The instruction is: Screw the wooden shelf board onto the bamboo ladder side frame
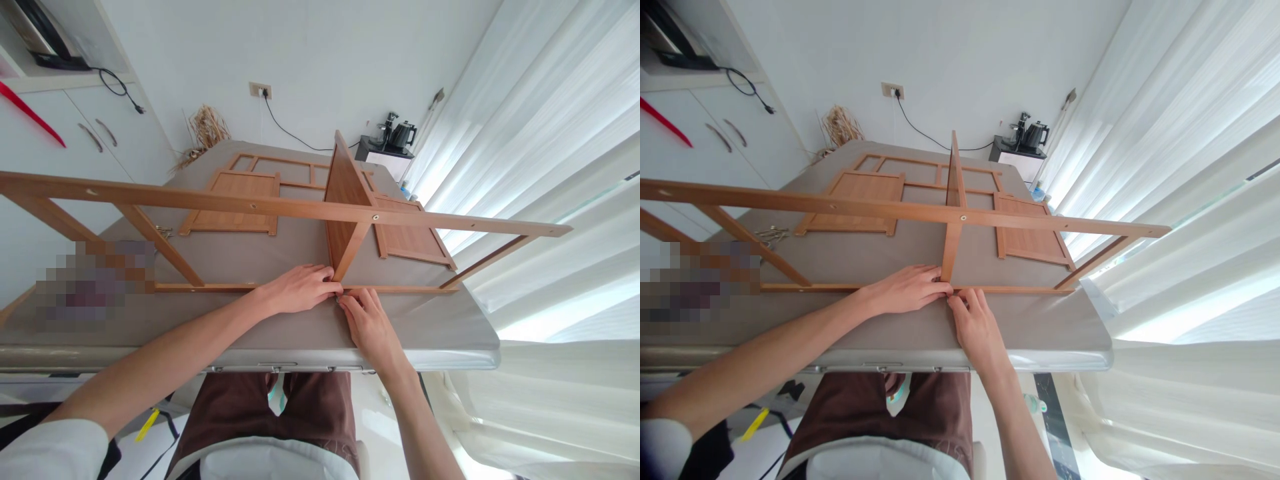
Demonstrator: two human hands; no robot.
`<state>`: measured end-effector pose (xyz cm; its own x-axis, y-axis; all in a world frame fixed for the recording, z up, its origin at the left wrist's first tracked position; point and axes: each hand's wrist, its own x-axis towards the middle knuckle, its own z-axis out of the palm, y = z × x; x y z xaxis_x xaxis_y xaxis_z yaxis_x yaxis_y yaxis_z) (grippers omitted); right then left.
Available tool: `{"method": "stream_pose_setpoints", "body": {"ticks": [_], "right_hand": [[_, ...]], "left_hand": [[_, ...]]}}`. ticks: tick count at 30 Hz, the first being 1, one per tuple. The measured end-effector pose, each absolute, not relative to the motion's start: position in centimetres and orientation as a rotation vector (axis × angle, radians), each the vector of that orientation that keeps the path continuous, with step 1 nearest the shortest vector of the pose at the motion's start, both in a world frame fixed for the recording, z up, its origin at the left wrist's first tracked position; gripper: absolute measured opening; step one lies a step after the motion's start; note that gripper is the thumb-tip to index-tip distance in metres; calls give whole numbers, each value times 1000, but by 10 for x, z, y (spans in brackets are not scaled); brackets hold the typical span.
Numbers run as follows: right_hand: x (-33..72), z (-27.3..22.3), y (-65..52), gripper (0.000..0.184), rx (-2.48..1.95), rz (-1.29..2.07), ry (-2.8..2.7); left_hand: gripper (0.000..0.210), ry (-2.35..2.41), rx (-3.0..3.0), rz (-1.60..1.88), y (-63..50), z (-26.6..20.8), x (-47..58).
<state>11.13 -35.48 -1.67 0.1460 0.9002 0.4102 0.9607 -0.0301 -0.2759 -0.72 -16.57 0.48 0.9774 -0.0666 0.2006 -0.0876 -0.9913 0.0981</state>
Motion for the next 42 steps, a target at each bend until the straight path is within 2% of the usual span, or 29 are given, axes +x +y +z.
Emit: {"method": "stream_pose_setpoints", "body": {"ticks": [10, 23, 42], "right_hand": [[111, -12, -354, 22, -2040, -270, -1896], [112, -8, -355, 32, -2048, -331, -1961], [112, -7, -353, 22, -1987, -284, -1949]], "left_hand": [[19, -154, 3077, 360, -165, 1, -7], [16, -175, 3026, 415, -166, 3, -7], [19, -188, 2989, 557, -165, -6, -6]]}}
